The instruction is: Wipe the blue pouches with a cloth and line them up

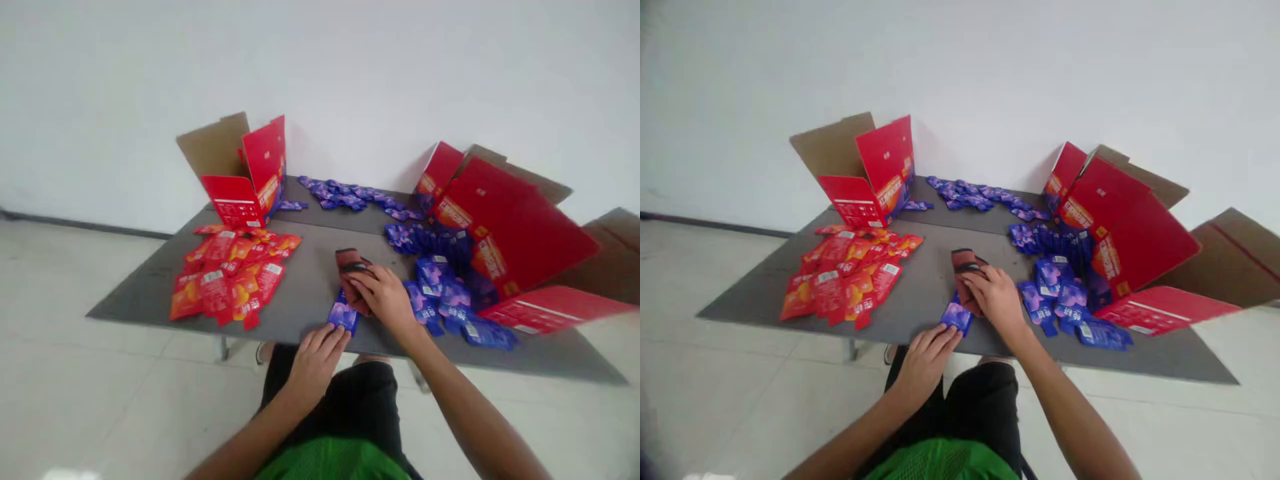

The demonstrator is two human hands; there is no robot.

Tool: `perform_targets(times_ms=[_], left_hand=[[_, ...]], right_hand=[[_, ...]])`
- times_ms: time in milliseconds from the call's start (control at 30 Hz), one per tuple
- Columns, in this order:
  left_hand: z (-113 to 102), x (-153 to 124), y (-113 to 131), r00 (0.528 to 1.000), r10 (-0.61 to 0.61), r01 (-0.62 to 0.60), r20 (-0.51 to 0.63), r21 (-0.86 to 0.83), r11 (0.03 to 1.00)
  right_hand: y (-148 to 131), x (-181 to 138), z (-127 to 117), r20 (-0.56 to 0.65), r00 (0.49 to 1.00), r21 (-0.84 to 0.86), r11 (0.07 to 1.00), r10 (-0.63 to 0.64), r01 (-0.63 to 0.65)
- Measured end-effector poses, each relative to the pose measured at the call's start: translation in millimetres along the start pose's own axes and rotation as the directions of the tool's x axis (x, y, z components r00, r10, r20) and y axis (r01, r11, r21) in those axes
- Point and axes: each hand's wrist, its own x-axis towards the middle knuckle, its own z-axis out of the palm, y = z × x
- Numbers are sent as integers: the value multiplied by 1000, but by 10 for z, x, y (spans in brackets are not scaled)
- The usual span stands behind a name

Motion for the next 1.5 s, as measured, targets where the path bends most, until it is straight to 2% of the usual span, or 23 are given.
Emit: perform_targets(times_ms=[100,200,300,400,467,533,633,700,800,867,967,1100,1167,1233,1333,1433,1500], left_hand=[[0,-11,29,1000,-27,27,2,7,1000],[-13,-9,38,999,-33,33,3,7,999],[-40,4,34,1000,-19,19,2,-4,1000],[-65,27,31,1000,-24,24,-2,-20,1000],[-73,39,33,1000,-25,25,7,-27,999],[-72,40,39,1000,-23,24,19,-23,999],[-66,23,53,999,-40,40,30,-12,999],[-69,13,63,998,-60,60,30,1,998],[-87,15,67,997,-77,77,30,18,997],[-95,22,61,997,-72,71,32,10,997],[-84,26,44,998,-50,50,35,0,999],[-67,24,24,999,-54,54,8,-30,998],[-79,33,16,998,-60,60,10,-43,997],[-97,47,10,998,-57,58,20,-53,997],[-98,62,8,997,-74,75,12,-77,994],[-67,63,17,995,-99,97,-14,-99,990],[-53,63,24,994,-107,104,-19,-106,989]], right_hand=[[-317,-362,92,154,980,97,989,-124,110],[-299,-460,217,212,968,139,985,-133,104],[4,-259,305,178,983,65,998,-32,20],[181,-34,241,169,984,-23,998,56,-53],[87,-27,151,139,989,-4,998,58,-58],[-113,-142,94,135,991,67,998,9,-18],[-303,-319,145,219,971,177,982,-99,60],[-224,-287,240,251,962,183,981,-108,62],[76,-35,310,243,970,66,998,5,-22],[184,99,254,209,976,-1,998,68,-70],[32,19,116,149,988,31,998,50,-55],[-205,-279,151,236,967,159,985,-100,63],[-104,-242,260,238,968,147,988,-84,49],[82,-82,330,210,978,71,997,2,-17],[191,100,256,157,985,8,998,67,-69],[-39,-48,124,129,992,90,996,-2,-10],[-195,-223,134,175,982,150,988,-68,41]])
